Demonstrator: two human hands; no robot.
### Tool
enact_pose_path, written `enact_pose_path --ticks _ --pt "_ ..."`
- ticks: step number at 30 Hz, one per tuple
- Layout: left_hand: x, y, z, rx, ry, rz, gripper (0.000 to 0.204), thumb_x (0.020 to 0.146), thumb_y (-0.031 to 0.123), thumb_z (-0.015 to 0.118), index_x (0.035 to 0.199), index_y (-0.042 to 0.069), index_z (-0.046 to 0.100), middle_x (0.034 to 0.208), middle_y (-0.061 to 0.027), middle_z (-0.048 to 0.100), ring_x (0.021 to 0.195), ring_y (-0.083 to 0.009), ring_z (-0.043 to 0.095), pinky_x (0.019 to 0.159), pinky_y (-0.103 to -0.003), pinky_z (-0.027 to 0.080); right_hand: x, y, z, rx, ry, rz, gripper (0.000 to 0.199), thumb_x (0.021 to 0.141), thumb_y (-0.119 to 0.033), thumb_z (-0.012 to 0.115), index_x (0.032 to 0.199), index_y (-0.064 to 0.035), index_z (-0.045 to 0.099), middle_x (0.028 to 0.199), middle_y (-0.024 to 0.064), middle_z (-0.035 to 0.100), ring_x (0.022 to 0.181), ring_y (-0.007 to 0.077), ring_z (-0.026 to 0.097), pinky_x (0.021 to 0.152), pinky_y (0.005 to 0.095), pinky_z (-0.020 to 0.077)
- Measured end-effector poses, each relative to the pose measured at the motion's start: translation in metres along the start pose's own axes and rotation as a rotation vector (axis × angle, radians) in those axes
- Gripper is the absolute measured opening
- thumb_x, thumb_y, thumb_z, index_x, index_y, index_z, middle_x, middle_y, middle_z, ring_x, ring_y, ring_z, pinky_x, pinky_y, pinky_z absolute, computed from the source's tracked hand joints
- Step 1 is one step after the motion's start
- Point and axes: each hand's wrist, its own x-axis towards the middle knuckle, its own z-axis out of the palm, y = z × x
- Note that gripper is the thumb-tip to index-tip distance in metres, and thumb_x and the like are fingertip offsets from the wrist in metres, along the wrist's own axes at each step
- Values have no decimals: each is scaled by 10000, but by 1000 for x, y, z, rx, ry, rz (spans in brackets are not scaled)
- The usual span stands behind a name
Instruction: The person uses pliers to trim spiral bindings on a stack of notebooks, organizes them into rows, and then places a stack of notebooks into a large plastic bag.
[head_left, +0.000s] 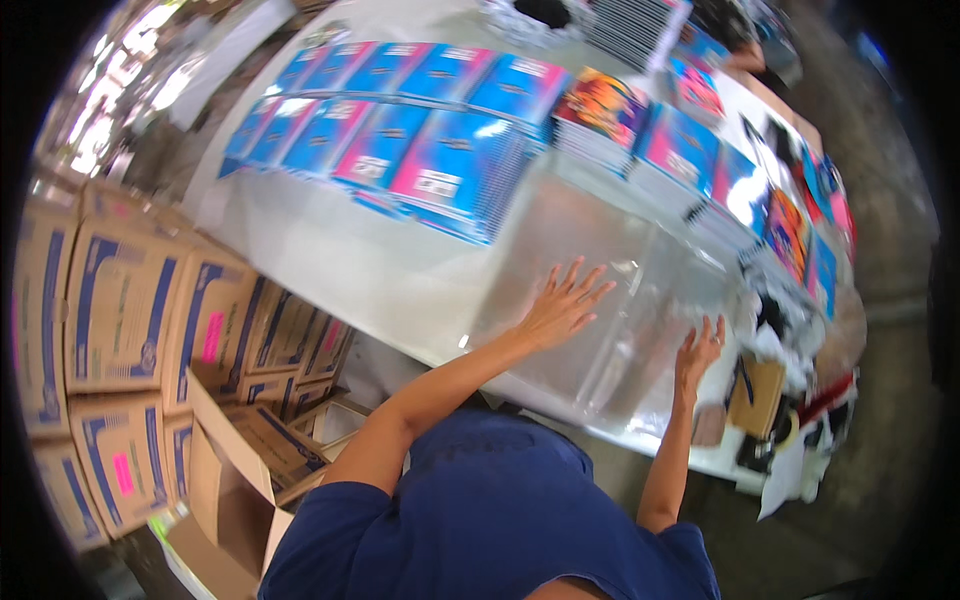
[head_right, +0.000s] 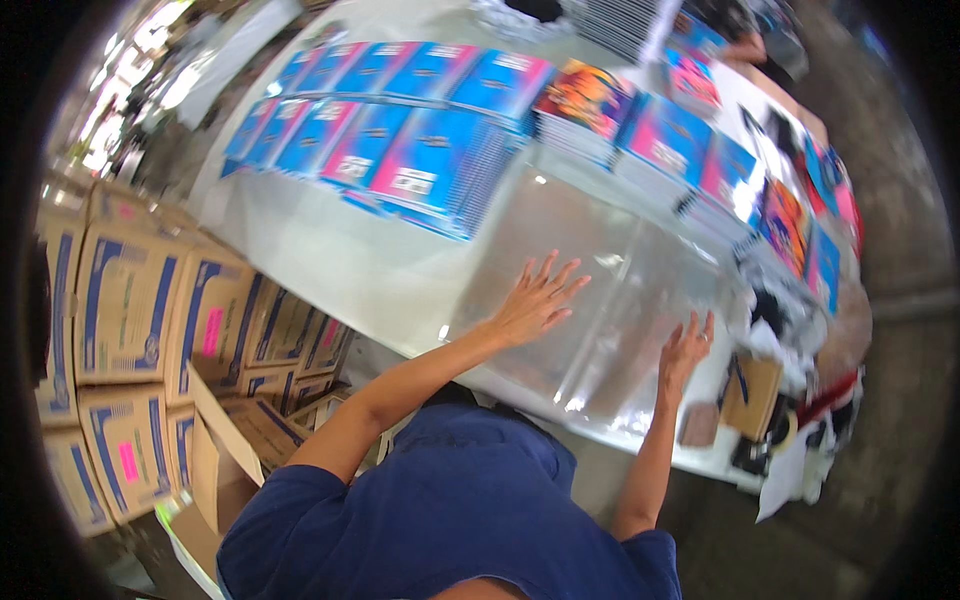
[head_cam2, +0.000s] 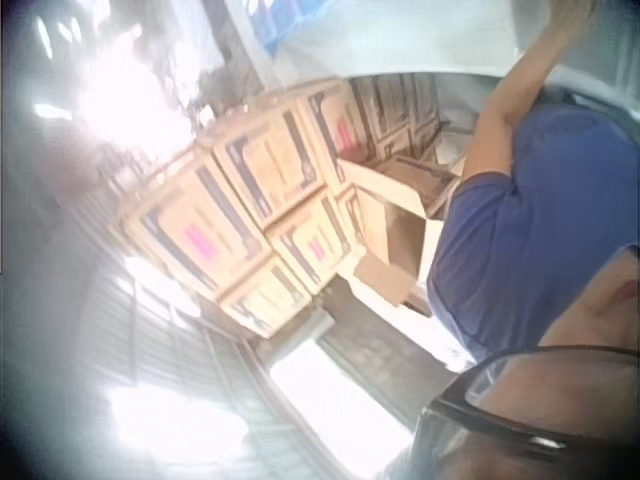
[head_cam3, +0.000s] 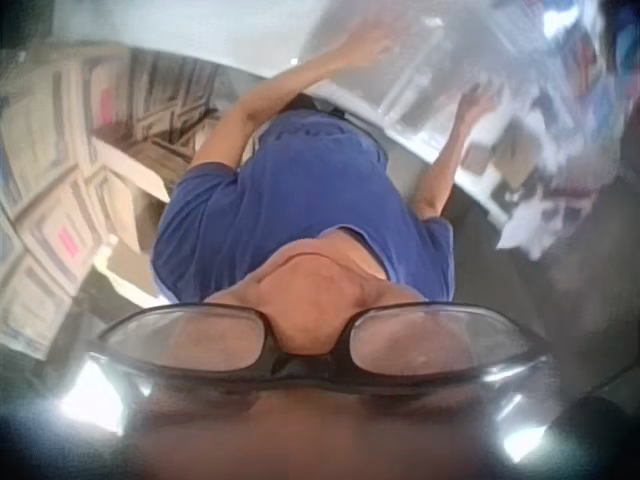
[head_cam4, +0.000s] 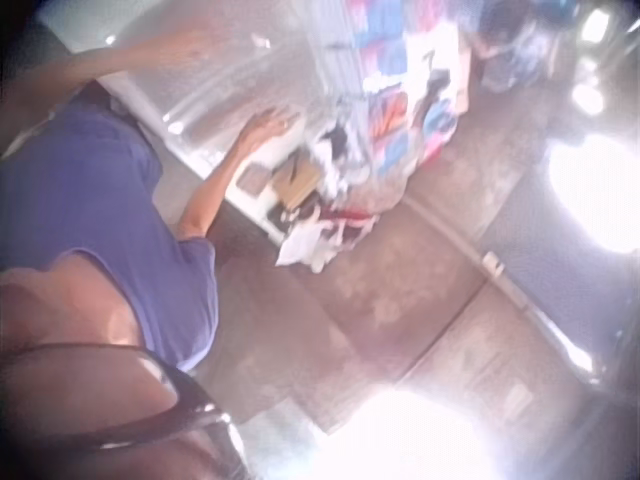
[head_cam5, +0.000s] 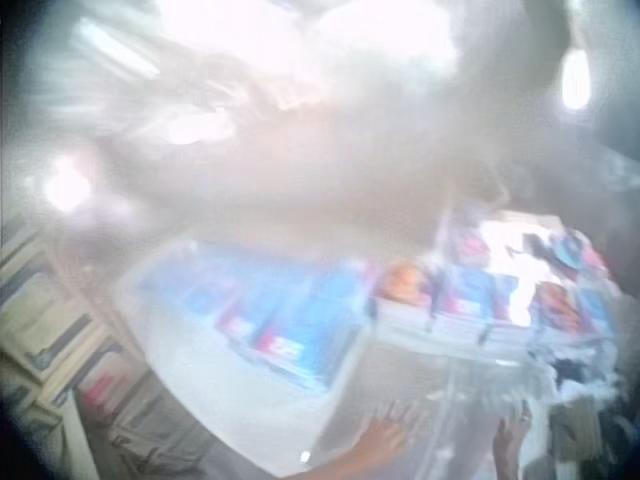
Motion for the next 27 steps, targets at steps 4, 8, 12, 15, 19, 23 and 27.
enact_pose_path --ticks 4,8,12,15,19,23,27 --pt "-1 -73 -98 61 329 -119 643 904 221 575 1487 161 309 1555 -114 242 1429 -399 179 1120 -604 125 37 -77 17 172 18 -227 357 835 37 598 1185 -29 575 1384 210 447 1237 391 449 1001 460 382" --pt "-35 -218 -206 168 540 -321 630 898 199 571 1471 112 324 1548 -137 255 1426 -380 207 1118 -592 139 67 -208 38 437 -13 -340 284 836 63 583 1106 -16 615 1360 199 470 1242 367 453 1017 435 382" --pt "-100 -401 -288 456 514 -641 630 920 269 566 1475 119 310 1549 -156 234 1441 -367 165 1099 -624 179 71 -368 47 664 -134 -462 290 823 89 581 1082 -30 633 1322 183 505 1218 353 480 1004 429 402" --pt "-141 -527 -346 566 533 -896 661 927 321 560 1490 126 274 1560 -187 177 1454 -363 116 1093 -642 176 57 -470 68 775 -238 -508 304 817 110 578 1072 -38 648 1291 168 531 1196 341 504 978 411 426" --pt "-181 -659 -401 181 825 -1522 771 895 422 593 1495 88 243 1555 -212 163 1448 -356 138 1090 -639 192 34 -603 100 877 -372 -577 334 797 133 568 1056 -51 670 1240 142 566 1143 311 543 930 376 462" --pt "-245 -727 -412 -385 786 -1350 816 842 528 627 1432 26 371 1558 -212 154 1427 -386 181 1097 -612 209 26 -717 126 978 -508 -646 249 815 101 590 1021 -31 638 1222 165 562 1103 331 560 866 405 485" --pt "-212 -730 -411 -553 981 -1527 692 866 472 620 1353 -1 486 1508 -212 299 1390 -370 264 1111 -507 266 40 -800 167 971 -498 -744 234 802 77 587 1025 12 613 1232 185 539 1105 364 537 888 445 465"
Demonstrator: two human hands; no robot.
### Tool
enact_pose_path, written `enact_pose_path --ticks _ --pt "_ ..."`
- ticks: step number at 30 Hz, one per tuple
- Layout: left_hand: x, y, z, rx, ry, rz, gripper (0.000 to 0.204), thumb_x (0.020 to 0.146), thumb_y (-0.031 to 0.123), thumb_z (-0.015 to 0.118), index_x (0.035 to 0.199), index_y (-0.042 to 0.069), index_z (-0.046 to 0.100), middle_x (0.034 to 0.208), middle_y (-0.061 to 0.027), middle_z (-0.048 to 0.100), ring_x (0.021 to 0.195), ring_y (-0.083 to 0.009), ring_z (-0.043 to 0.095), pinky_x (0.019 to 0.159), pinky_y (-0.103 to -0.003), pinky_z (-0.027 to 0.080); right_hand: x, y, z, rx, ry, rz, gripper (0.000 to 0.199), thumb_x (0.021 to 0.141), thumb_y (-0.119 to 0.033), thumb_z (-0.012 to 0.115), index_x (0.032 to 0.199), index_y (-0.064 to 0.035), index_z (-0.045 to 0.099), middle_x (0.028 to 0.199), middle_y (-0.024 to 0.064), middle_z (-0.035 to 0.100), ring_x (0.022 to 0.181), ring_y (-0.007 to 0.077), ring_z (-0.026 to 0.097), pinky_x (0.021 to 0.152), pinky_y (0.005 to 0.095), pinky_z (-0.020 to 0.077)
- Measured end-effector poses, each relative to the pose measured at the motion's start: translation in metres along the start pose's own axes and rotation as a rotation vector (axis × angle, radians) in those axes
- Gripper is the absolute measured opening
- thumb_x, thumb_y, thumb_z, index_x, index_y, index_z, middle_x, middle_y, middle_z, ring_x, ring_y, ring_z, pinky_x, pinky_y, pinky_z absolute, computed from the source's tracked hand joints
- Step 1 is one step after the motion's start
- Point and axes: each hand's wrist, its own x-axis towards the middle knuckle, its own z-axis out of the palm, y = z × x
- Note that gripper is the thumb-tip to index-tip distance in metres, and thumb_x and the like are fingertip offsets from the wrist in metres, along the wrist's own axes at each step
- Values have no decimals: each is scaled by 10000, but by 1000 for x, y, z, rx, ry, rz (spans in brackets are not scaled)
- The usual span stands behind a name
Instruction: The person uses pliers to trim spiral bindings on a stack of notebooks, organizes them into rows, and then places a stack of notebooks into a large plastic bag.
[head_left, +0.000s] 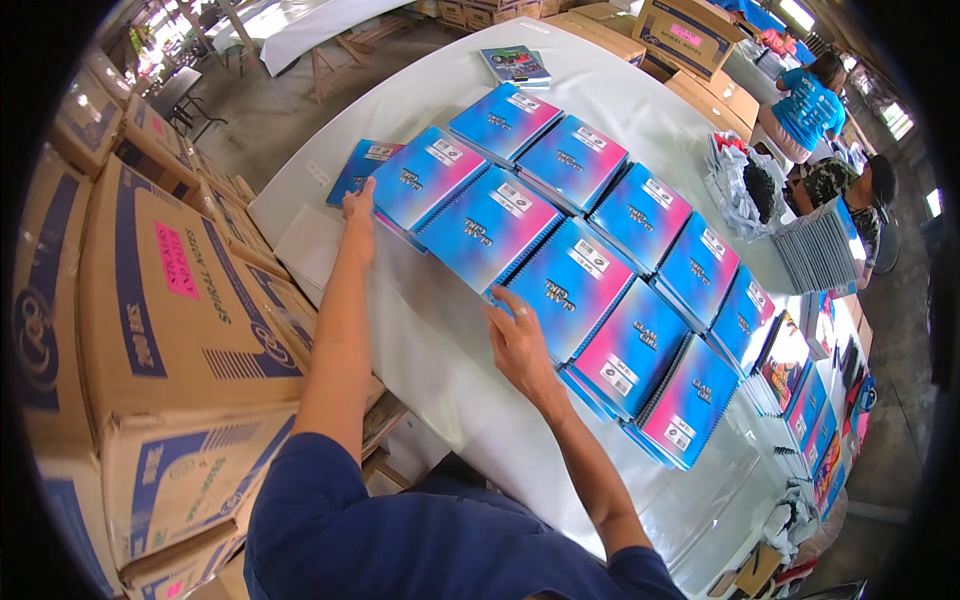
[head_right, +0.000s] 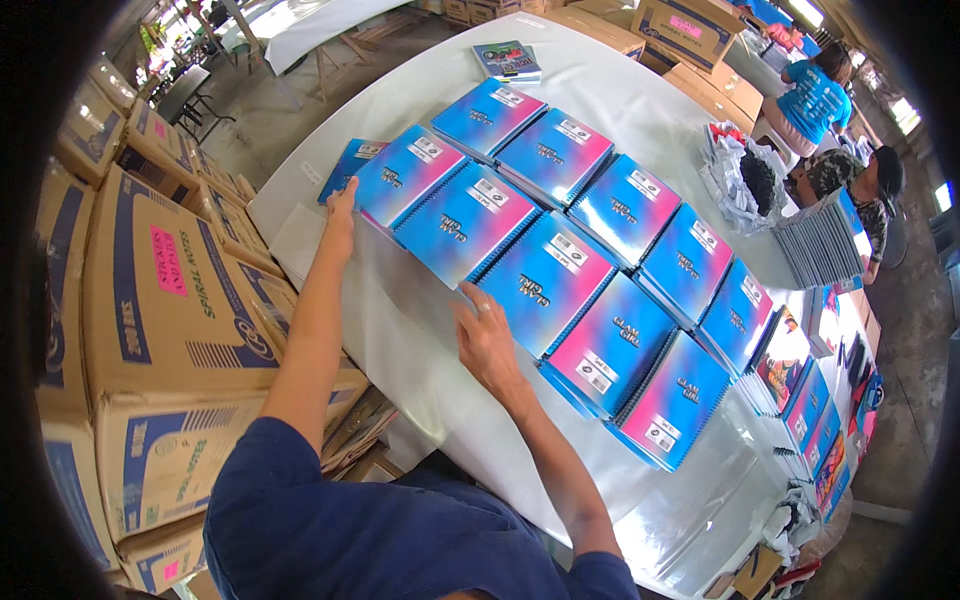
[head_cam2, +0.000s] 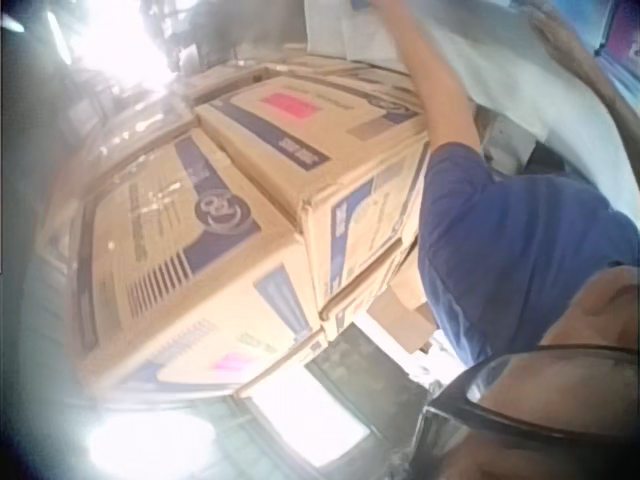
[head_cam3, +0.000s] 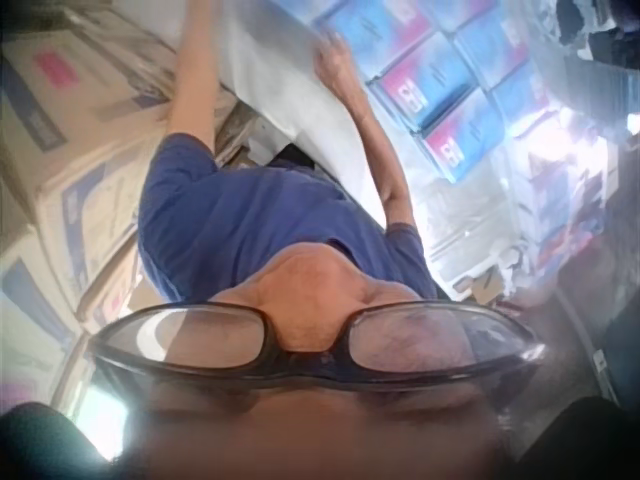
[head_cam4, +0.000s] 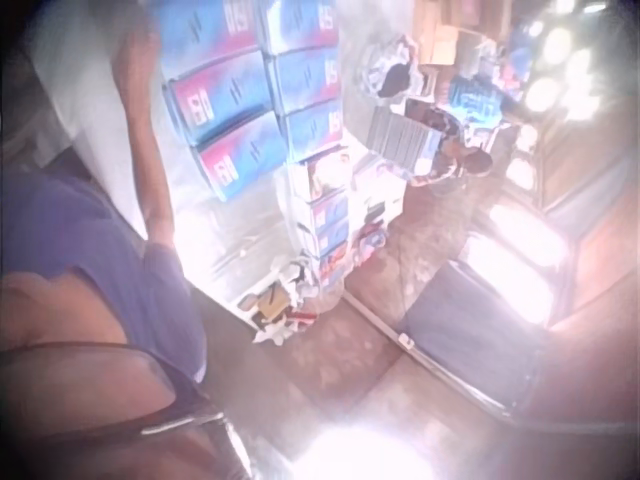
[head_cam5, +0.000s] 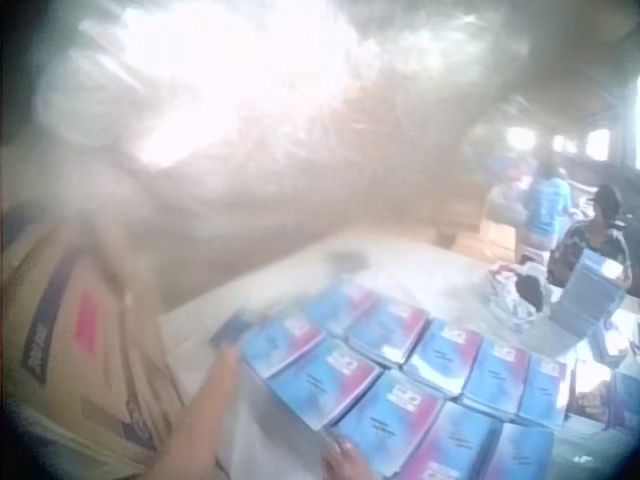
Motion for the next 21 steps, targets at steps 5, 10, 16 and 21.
enact_pose_path --ticks 5,10,16,21 --pt "17 5 -1 146 173 333 548 892 405 606 1248 -10 579 1205 -184 614 1105 -272 563 976 -351 426 89 36 57 -105 15 -175 332 733 107 564 1053 24 595 1232 193 534 1129 362 525 919 439 449" --pt "51 1 -16 -229 52 258 426 908 306 607 1240 40 614 1142 -151 665 982 -217 619 905 -327 461 177 72 75 -251 -423 -224 477 740 59 640 1197 -55 563 1332 118 510 1235 326 465 1037 503 373" --pt "14 41 -18 -13 150 600 469 907 300 621 1298 45 571 1270 -156 590 1028 -220 596 955 -330 438 204 73 60 -494 -778 -289 715 575 -98 841 1221 -115 536 1285 63 522 1242 304 449 1060 564 321" --pt "-59 72 -35 -714 47 390 570 912 148 579 1438 53 381 1296 -159 526 1008 -227 599 894 -359 472 214 68 49 -501 -800 -356 736 482 -119 874 1142 -128 549 1186 76 553 1218 304 465 991 501 382"
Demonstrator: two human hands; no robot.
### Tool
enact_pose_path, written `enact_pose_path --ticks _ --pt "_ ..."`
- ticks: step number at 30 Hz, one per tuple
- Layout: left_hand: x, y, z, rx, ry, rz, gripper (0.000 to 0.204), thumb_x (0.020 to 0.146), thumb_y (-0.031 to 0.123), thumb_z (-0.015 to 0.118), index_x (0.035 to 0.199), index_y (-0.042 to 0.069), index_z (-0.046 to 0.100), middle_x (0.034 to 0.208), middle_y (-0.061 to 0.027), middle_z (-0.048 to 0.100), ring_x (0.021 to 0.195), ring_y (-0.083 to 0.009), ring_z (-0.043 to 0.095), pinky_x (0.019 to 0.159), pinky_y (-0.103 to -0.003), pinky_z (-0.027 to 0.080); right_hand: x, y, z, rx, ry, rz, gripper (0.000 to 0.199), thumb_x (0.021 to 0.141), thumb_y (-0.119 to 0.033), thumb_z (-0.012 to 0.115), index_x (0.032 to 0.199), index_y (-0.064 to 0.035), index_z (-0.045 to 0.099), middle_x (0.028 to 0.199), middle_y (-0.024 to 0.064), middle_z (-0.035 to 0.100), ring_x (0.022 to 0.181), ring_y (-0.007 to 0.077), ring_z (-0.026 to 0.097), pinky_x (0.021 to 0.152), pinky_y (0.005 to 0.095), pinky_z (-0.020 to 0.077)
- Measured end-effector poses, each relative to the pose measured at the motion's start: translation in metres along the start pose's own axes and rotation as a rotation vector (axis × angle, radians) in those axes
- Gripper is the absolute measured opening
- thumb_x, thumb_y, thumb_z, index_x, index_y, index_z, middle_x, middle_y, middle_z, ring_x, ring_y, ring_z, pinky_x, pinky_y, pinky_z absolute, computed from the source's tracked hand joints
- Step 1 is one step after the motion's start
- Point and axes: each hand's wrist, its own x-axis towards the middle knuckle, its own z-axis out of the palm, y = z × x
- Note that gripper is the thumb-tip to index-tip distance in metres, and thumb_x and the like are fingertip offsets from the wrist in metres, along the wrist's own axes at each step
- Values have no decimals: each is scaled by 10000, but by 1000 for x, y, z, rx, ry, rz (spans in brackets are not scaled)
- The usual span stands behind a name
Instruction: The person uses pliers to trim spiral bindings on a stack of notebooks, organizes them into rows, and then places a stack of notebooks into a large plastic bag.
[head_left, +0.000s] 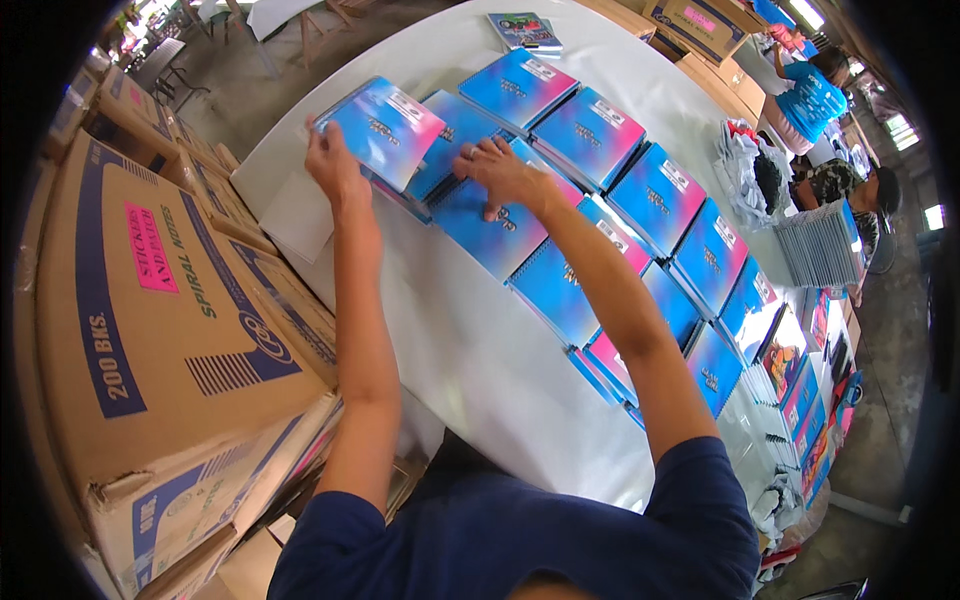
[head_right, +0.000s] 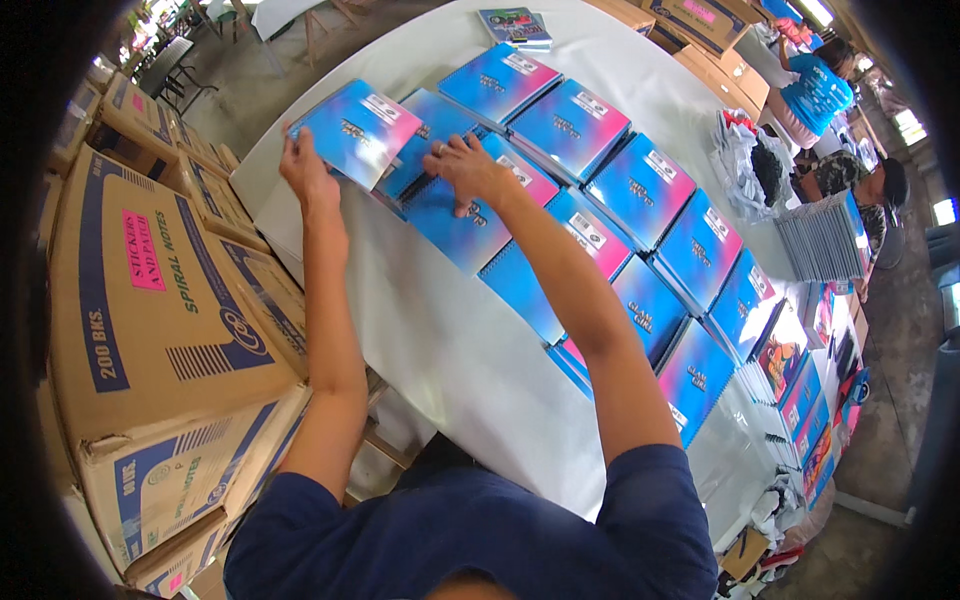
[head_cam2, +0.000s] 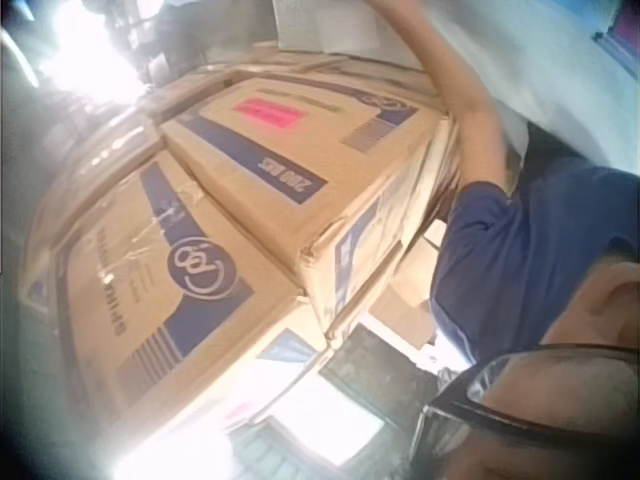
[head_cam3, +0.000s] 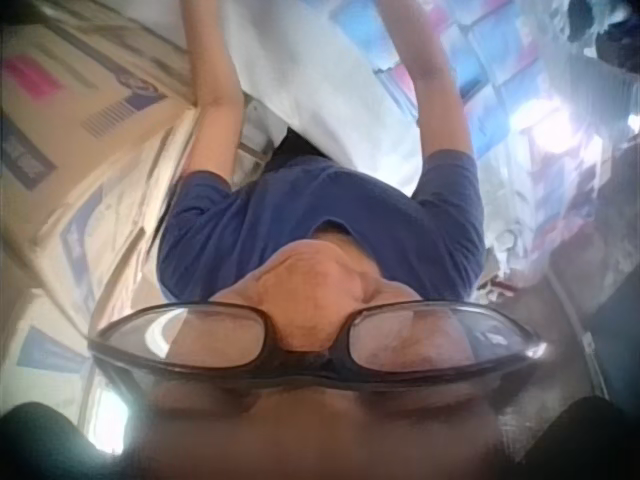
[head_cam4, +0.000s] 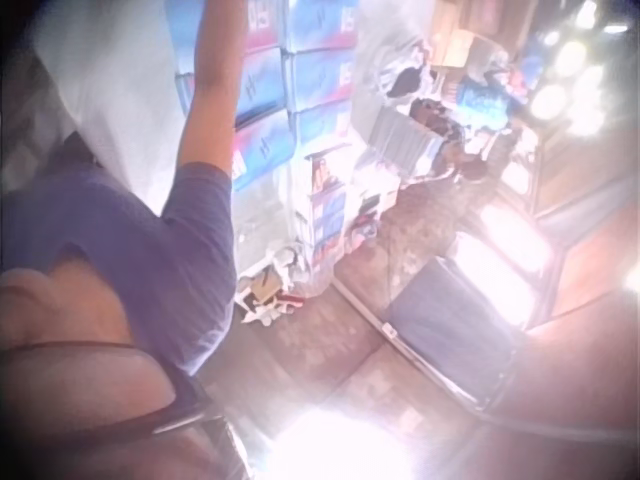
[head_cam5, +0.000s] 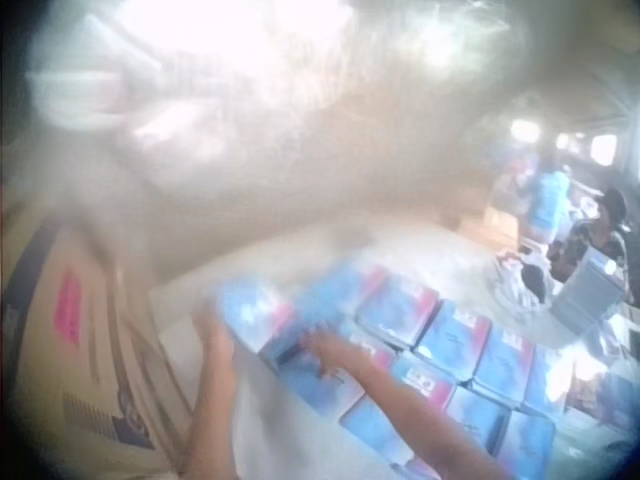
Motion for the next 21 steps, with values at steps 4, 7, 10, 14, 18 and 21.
enact_pose_path --ticks 4,7,10,14,18,21 --pt "-106 23 -32 -263 47 -69 729 896 23 527 1525 104 166 1262 -135 515 1047 -218 561 842 -361 486 -8 39 -8 94 156 13 540 592 -93 807 1091 -75 603 1093 101 668 1050 306 609 910 421 453" --pt "-197 20 -81 -133 92 -401 712 877 -24 528 1507 119 229 1217 -93 529 993 -177 558 769 -318 484 -49 48 -43 -11 643 0 436 655 -63 762 1075 -52 644 1162 110 652 1002 332 634 803 412 504" --pt "-291 -4 -124 -171 69 -551 690 878 -52 540 1488 120 266 1215 -51 532 952 -149 560 727 -292 478 -102 22 -81 88 847 287 322 775 -86 708 1079 -45 609 1031 141 671 836 325 642 735 358 509" --pt "-381 -26 -167 -102 -3 -686 646 919 -13 538 1490 124 270 1200 -45 540 939 -110 559 715 -257 475 -167 -46 -71 603 1106 475 223 877 -104 638 1050 17 565 861 96 645 713 178 581 664 304 471" --pt "-412 -33 -170 72 -17 -751 547 953 58 538 1461 91 338 1241 -69 555 1057 -156 560 844 -287 476 -218 -111 14 1149 997 778 272 850 -149 672 1005 54 578 828 93 605 791 154 538 709 311 448" --pt "-409 -40 -188 424 -128 -527 485 974 148 536 1432 67 398 1391 -128 467 1252 -232 470 996 -335 403 -232 -145 65 505 815 828 317 897 -168 626 1091 75 560 986 184 607 891 297 587 812 388 465"
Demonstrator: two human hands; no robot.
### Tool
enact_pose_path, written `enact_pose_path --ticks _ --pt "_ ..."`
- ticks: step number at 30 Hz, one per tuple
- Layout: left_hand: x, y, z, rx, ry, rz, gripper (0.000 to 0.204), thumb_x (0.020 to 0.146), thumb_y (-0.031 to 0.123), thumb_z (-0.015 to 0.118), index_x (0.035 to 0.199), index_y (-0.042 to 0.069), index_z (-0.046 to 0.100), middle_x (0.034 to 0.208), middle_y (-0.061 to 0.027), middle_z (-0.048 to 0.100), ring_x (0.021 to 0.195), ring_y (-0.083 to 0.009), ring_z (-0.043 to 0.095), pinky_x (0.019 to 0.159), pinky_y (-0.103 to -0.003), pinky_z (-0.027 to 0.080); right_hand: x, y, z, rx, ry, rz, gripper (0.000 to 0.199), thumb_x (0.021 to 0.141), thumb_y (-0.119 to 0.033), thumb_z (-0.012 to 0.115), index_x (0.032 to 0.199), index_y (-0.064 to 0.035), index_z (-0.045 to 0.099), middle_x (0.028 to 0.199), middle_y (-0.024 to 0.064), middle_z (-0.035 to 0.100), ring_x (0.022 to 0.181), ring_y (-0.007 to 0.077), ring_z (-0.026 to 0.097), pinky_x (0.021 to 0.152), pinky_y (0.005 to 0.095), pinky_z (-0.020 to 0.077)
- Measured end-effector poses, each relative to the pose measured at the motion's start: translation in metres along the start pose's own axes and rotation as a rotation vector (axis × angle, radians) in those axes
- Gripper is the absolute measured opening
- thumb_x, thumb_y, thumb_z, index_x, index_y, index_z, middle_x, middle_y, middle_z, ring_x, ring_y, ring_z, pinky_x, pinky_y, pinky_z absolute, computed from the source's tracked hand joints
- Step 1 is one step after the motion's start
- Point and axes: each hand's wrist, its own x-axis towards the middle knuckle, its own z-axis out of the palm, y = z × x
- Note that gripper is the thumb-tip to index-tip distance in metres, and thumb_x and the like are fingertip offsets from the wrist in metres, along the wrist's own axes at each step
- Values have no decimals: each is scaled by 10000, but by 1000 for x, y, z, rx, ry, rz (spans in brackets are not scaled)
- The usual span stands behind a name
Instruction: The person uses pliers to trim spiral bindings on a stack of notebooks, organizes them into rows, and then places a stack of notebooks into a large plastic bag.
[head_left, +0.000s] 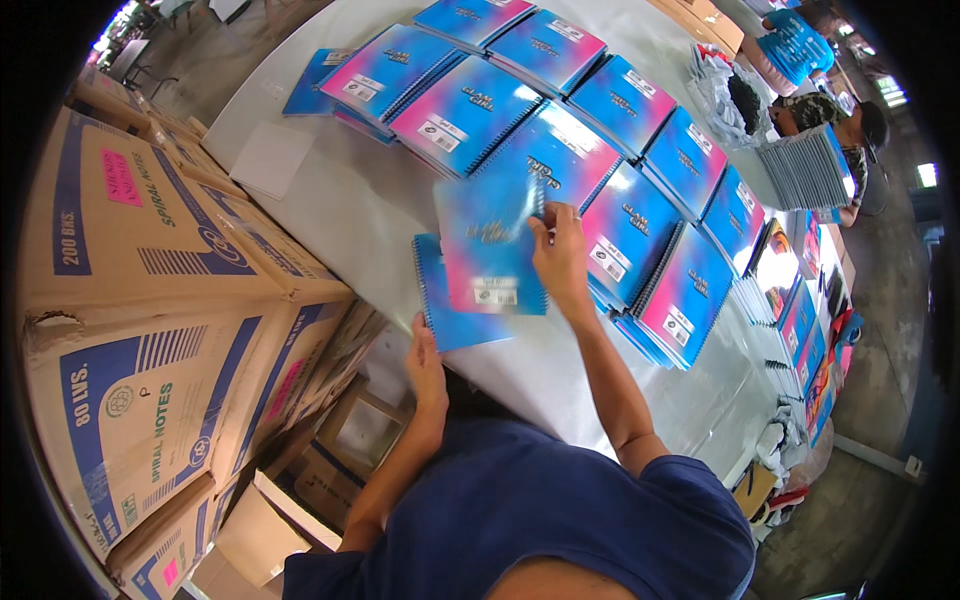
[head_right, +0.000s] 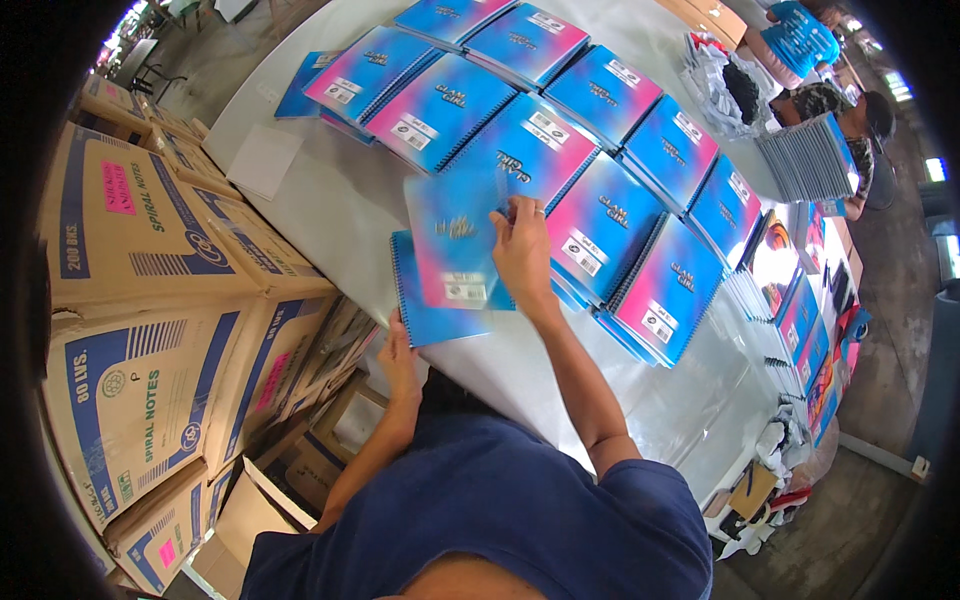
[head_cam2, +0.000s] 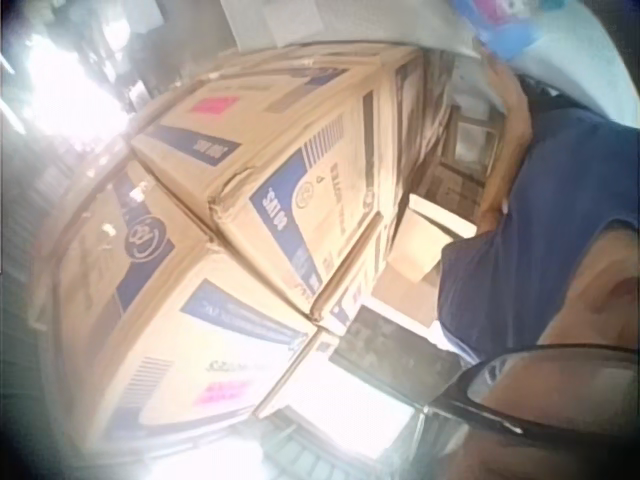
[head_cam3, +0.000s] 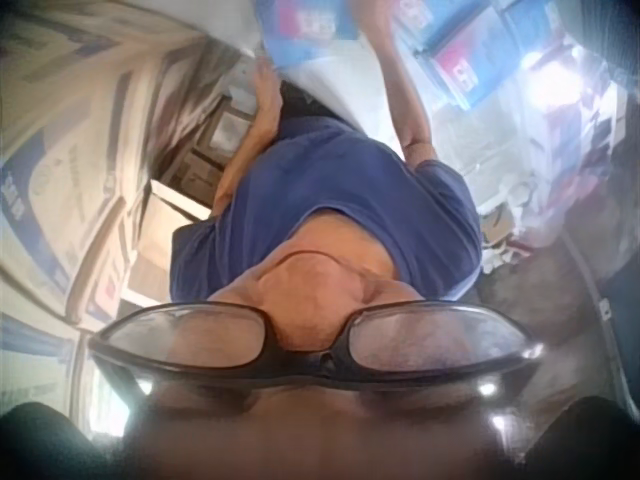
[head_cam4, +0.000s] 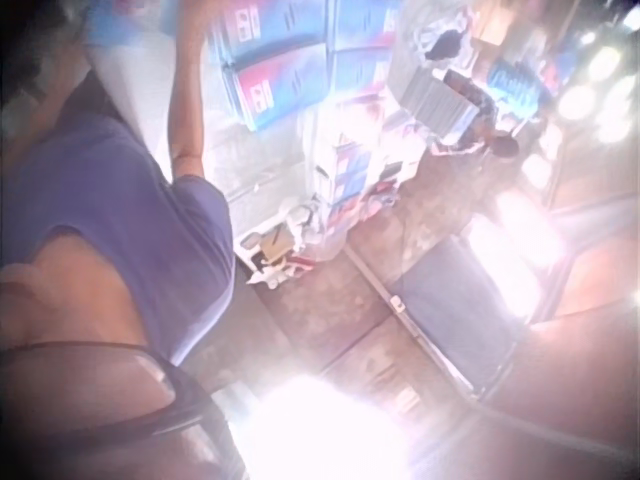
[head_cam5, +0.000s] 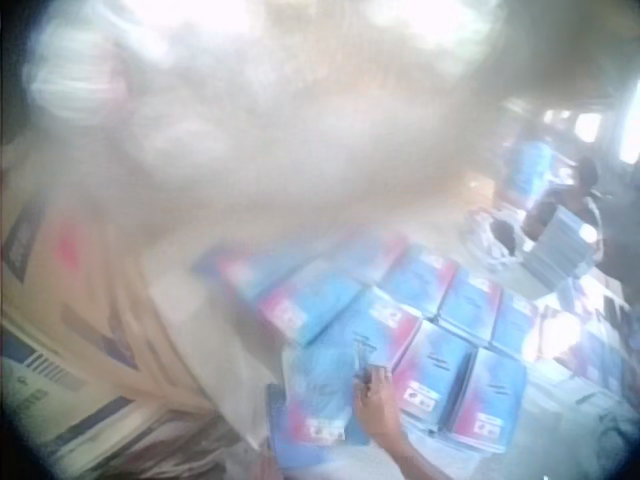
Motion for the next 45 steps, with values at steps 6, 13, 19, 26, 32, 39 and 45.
enact_pose_path --ticks 6,13,19,26,32,39,45 --pt "32 50 10 539 -101 438 599 950 318 555 1464 97 342 1528 -231 250 1434 -374 194 1132 -495 195 3 29 12 -527 26 -469 375 895 -122 581 1203 84 519 1225 284 552 1169 413 534 1010 450 428" --pt "82 45 29 1209 -453 579 717 798 230 698 1447 244 392 1545 -114 277 1424 -345 241 1079 -630 214 -1 18 4 -414 -149 -488 416 774 15 567 1176 109 518 1229 288 557 1129 392 581 984 423 468" --pt "111 18 -23 914 -561 514 666 797 174 695 1417 182 449 1518 -128 338 1421 -319 271 1118 -521 232 -81 -5 -12 -272 -169 -774 414 746 -53 558 1136 87 562 1217 254 569 1090 346 576 963 404 470" --pt "85 27 -15 441 -353 438 677 828 164 685 1443 149 401 1529 -181 287 1416 -346 268 1136 -404 222 -149 17 6 -181 -600 -600 342 826 -113 604 1145 8 592 1262 213 551 1200 346 516 1000 463 429" --pt "72 10 7 742 -247 635 712 837 183 685 1466 149 354 1551 -190 225 1433 -390 182 1139 -482 183 -67 30 -38 -534 78 -273 444 841 -97 612 1262 6 514 1292 262 516 1274 402 446 1065 509 353" --pt "74 12 18 788 -260 628 677 856 173 652 1464 158 354 1556 -193 201 1425 -438 154 1131 -539 153 -73 66 -66 -491 91 -262 405 781 61 603 1182 7 589 1151 214 639 1059 332 638 882 400 531" --pt "83 3 11 815 -274 637 610 868 163 640 1434 152 410 1553 -179 225 1430 -443 136 1130 -532 172 -73 44 -77 -282 365 -210 344 826 93 616 1159 10 610 1060 209 672 890 319 692 733 356 564"
